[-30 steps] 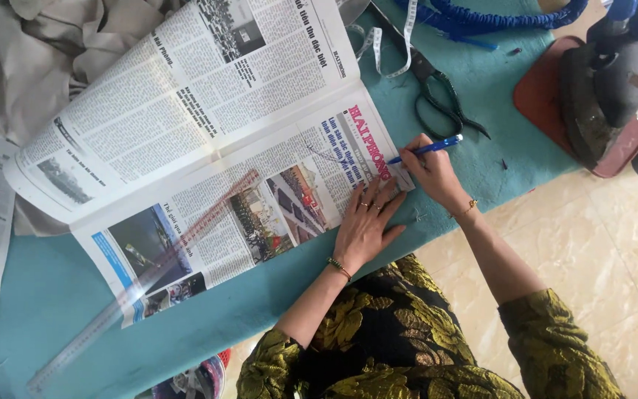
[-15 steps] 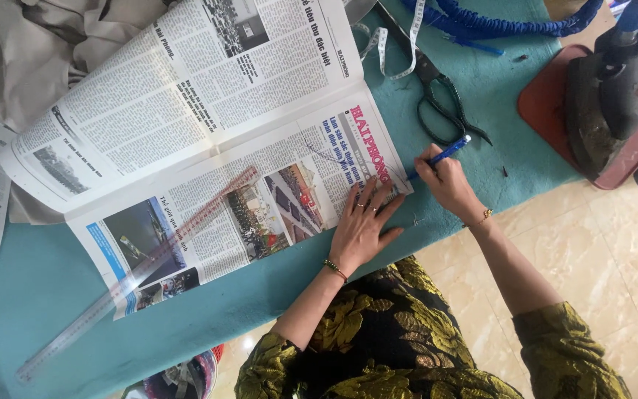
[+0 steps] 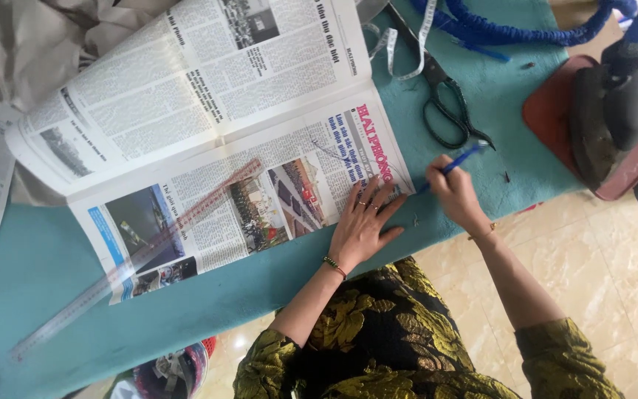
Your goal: The person uses a ruler and a blue pen to draw straight lines on a newspaper spread out on a table. They repeatedly reposition the ruler and mark different sections of the paper.
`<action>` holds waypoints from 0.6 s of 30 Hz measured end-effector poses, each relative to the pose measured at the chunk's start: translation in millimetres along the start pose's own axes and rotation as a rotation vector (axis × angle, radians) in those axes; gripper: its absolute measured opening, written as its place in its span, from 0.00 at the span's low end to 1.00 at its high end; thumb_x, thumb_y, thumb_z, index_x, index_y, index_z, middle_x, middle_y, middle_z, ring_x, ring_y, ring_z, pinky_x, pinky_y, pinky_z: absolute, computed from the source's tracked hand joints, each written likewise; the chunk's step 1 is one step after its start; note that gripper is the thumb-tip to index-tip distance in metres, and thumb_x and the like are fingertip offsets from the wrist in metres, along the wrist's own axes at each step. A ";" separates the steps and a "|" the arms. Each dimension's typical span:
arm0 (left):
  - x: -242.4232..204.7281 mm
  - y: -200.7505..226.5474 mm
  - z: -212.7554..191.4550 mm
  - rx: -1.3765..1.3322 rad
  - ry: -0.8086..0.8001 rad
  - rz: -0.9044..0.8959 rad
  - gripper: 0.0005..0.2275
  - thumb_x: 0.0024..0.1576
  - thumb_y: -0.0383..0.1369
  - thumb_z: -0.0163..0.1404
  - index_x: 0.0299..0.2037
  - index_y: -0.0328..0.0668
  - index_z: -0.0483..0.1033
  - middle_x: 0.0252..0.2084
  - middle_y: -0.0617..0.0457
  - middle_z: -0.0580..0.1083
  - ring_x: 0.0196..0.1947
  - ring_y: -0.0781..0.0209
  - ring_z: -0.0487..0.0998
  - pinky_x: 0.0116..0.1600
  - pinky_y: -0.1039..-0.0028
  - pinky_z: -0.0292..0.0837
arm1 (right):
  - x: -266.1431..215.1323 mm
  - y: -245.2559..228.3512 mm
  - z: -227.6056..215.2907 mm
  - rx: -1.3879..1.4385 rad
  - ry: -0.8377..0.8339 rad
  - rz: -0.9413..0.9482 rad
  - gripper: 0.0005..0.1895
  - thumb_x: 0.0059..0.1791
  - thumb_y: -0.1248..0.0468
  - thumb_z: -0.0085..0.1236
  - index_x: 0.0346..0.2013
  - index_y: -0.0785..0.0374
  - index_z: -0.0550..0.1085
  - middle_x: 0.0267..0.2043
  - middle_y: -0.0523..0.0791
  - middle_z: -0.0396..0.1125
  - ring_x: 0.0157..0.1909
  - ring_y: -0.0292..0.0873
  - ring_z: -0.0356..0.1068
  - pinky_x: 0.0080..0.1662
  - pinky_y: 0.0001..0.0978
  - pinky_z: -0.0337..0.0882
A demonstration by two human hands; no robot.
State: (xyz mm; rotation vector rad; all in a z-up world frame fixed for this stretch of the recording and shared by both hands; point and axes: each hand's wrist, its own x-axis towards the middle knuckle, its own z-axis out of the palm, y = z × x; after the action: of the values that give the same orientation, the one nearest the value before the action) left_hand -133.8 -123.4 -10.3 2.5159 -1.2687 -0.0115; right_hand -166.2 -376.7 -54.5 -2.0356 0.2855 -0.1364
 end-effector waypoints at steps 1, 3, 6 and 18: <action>0.0 -0.3 0.3 0.002 0.004 -0.013 0.29 0.61 0.59 0.42 0.71 0.63 0.62 0.75 0.54 0.56 0.78 0.48 0.50 0.79 0.47 0.40 | 1.8 1.5 -1.0 0.000 -0.012 -0.006 0.06 0.57 0.64 0.50 0.36 0.58 0.72 0.23 0.48 0.64 0.29 0.47 0.65 0.38 0.40 0.68; -0.7 -1.8 0.8 -0.017 0.042 0.019 0.29 0.60 0.59 0.45 0.70 0.63 0.63 0.73 0.51 0.61 0.77 0.46 0.54 0.78 0.45 0.44 | 6.3 4.0 -1.8 0.062 0.044 0.027 0.16 0.62 0.61 0.38 0.32 0.57 0.68 0.24 0.44 0.62 0.30 0.43 0.61 0.38 0.37 0.64; -1.1 -0.1 1.3 0.023 0.070 -0.004 0.31 0.58 0.59 0.47 0.70 0.64 0.62 0.75 0.52 0.59 0.77 0.49 0.54 0.79 0.46 0.44 | 7.8 -27.1 -9.3 -0.072 0.022 0.040 0.19 0.62 0.60 0.45 0.28 0.61 0.69 0.21 0.51 0.62 0.26 0.50 0.60 0.35 0.43 0.62; -73.4 -38.9 -25.7 0.074 0.336 -0.537 0.30 0.57 0.52 0.53 0.68 0.54 0.66 0.75 0.48 0.59 0.76 0.46 0.54 0.75 0.37 0.41 | 37.2 -130.9 69.6 -0.316 -0.217 -0.353 0.04 0.59 0.69 0.49 0.47 0.65 0.72 0.39 0.55 0.67 0.38 0.63 0.70 0.40 0.48 0.69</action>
State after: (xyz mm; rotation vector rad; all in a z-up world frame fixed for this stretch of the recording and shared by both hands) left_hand -143.9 -37.1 -7.2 2.6949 -0.4564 0.3234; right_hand -96.4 -268.8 28.2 -2.3778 -0.2039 -0.0909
